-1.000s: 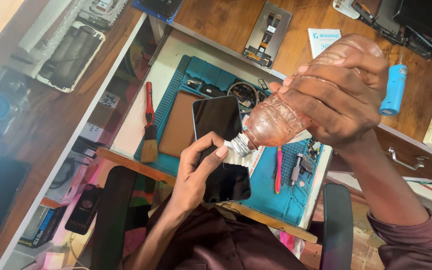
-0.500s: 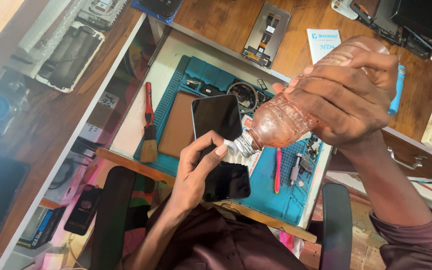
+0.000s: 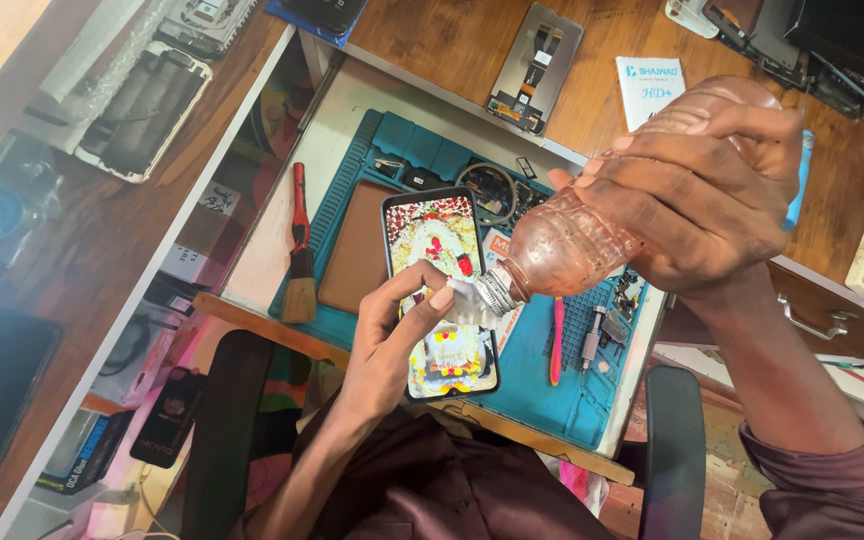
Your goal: The person wipes the surface of a mobile phone with a cloth, applies a liquid from a bottle onto the screen, and cleans it again with a small piece of paper.
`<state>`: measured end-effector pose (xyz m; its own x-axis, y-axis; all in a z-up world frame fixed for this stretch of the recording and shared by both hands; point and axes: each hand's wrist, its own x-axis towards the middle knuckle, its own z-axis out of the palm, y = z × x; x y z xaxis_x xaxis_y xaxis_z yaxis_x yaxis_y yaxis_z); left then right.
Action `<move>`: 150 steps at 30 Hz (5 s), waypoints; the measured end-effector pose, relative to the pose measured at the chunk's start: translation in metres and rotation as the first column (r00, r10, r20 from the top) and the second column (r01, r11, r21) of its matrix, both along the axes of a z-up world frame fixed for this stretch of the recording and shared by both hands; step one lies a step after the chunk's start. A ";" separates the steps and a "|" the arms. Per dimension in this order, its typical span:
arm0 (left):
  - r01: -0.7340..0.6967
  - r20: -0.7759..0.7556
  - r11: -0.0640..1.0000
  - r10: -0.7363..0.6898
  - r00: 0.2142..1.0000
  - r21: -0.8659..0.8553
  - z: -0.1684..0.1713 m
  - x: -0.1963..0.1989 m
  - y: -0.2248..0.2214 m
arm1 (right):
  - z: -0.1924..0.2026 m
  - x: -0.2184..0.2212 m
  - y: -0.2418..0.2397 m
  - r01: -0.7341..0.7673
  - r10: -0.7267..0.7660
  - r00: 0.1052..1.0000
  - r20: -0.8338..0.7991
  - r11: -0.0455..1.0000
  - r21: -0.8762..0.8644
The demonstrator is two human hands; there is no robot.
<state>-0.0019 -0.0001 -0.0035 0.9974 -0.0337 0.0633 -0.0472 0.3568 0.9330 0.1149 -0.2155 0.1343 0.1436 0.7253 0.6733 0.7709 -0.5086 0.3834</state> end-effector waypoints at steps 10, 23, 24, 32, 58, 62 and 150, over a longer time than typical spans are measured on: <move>0.006 -0.002 1.000 -0.005 1.000 0.024 0.001 0.002 -0.001 | -0.012 -0.003 -0.009 0.026 -0.025 0.998 -0.053 0.999 0.027; -0.002 -0.002 0.998 0.002 1.000 0.063 0.002 0.004 0.001 | -0.055 0.008 -0.007 -0.109 0.117 0.967 -0.227 0.993 0.047; -0.004 -0.012 0.997 0.005 1.000 0.071 0.002 0.003 0.002 | -0.057 0.010 -0.004 -0.130 0.138 0.957 -0.255 0.990 0.048; -0.070 -0.027 0.994 0.072 0.997 0.080 0.002 0.001 0.009 | -0.094 0.046 0.035 -0.014 0.272 0.794 -0.544 0.902 0.431; -0.154 -0.085 0.985 0.161 0.983 0.082 -0.014 -0.010 0.008 | -0.095 0.054 0.084 0.277 0.268 0.646 -0.715 0.790 0.547; -0.125 -0.061 0.980 0.135 0.989 0.156 -0.011 -0.004 0.006 | -0.065 -0.011 0.043 0.034 0.295 0.279 -0.914 0.948 0.316; -0.055 -0.221 0.835 -0.082 0.972 -0.548 0.032 0.016 -0.033 | -0.082 -0.114 0.029 0.497 0.123 0.437 -0.891 0.793 0.353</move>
